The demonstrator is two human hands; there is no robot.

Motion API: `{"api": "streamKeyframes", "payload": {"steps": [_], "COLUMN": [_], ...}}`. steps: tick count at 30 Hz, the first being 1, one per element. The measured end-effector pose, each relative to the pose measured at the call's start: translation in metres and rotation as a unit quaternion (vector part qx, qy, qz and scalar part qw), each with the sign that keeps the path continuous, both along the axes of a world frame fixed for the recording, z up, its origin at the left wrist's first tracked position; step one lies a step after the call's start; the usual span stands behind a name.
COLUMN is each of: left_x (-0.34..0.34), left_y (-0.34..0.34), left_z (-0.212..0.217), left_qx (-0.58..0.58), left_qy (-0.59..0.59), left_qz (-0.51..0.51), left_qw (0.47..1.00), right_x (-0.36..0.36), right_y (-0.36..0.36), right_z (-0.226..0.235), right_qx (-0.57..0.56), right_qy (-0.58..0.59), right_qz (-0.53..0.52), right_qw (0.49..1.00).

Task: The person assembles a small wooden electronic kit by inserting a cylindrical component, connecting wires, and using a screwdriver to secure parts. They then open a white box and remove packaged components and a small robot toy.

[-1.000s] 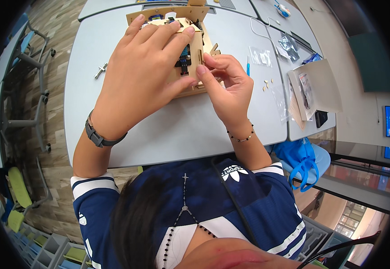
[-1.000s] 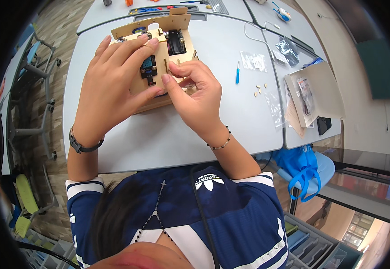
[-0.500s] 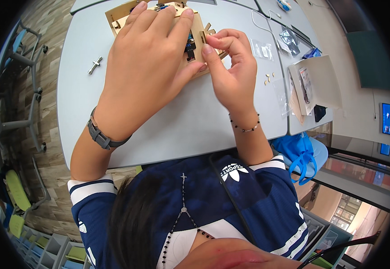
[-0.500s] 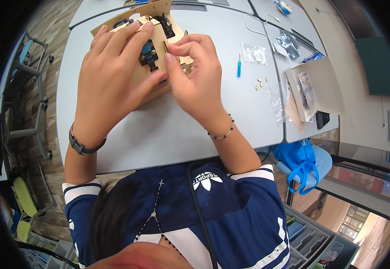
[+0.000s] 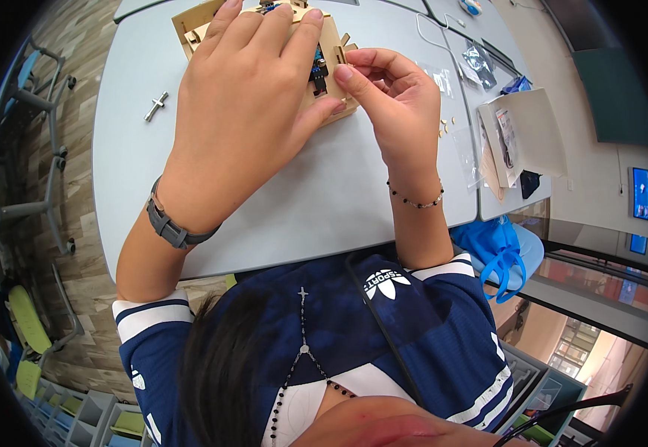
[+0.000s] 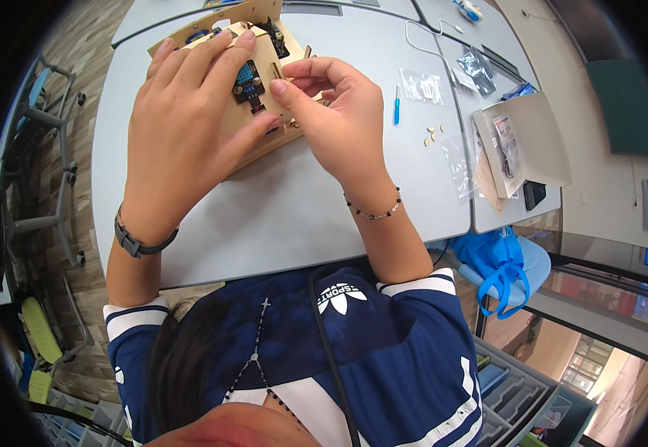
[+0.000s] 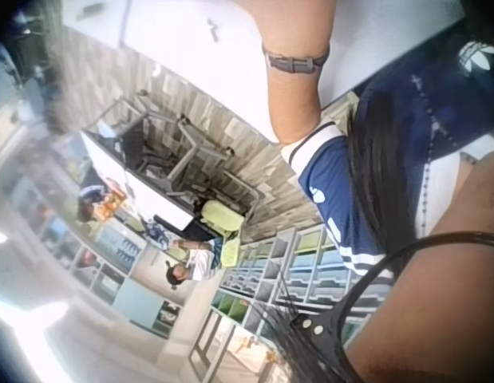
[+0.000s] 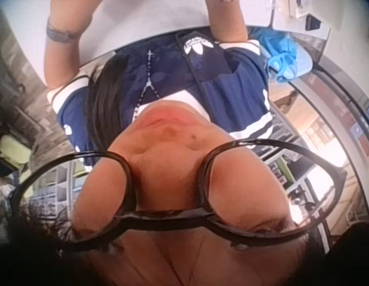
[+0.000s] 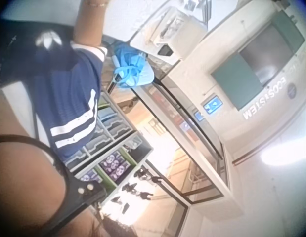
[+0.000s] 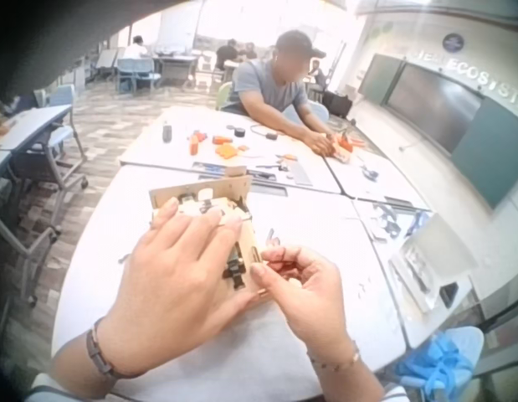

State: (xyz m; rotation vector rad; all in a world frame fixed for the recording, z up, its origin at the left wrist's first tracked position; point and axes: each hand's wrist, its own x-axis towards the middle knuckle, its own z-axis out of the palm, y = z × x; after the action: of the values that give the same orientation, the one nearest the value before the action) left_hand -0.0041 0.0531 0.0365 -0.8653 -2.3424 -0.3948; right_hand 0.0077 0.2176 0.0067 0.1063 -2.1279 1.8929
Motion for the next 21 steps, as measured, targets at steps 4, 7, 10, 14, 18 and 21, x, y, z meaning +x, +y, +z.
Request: {"api": "streamKeyframes", "payload": {"steps": [4,7,10,14,18,21], "left_x": [0.000,0.002,0.002,0.002,-0.005,-0.005], "left_y": [0.000,0.000,0.001,0.003,-0.003,-0.004], "left_z": [0.001,0.001,0.000,-0.002,-0.001,-0.001], "left_qx": [0.005,0.010,0.008,0.000,-0.020,-0.040], "left_qy": [-0.003,-0.006,-0.002,0.000,0.013,0.027], "left_qz": [0.001,0.001,0.007,0.008,-0.010,0.007], "left_qw": [1.000,1.000,1.000,1.000,1.000,0.999], "right_x": [0.002,0.003,0.005,0.002,0.003,0.015], "right_y": [-0.005,-0.007,-0.008,0.000,0.014,0.045], "right_z": [0.000,-0.002,-0.005,-0.003,-0.017,-0.021], "right_qx": [0.011,-0.002,-0.048,-0.069,0.020,0.200], "right_qy": [0.017,0.025,0.009,-0.035,0.081,0.174], "right_qz": [-0.010,-0.010,0.011,0.053,0.058,-0.058], "right_qw": [1.000,1.000,0.999,0.996,0.995,0.962]}}
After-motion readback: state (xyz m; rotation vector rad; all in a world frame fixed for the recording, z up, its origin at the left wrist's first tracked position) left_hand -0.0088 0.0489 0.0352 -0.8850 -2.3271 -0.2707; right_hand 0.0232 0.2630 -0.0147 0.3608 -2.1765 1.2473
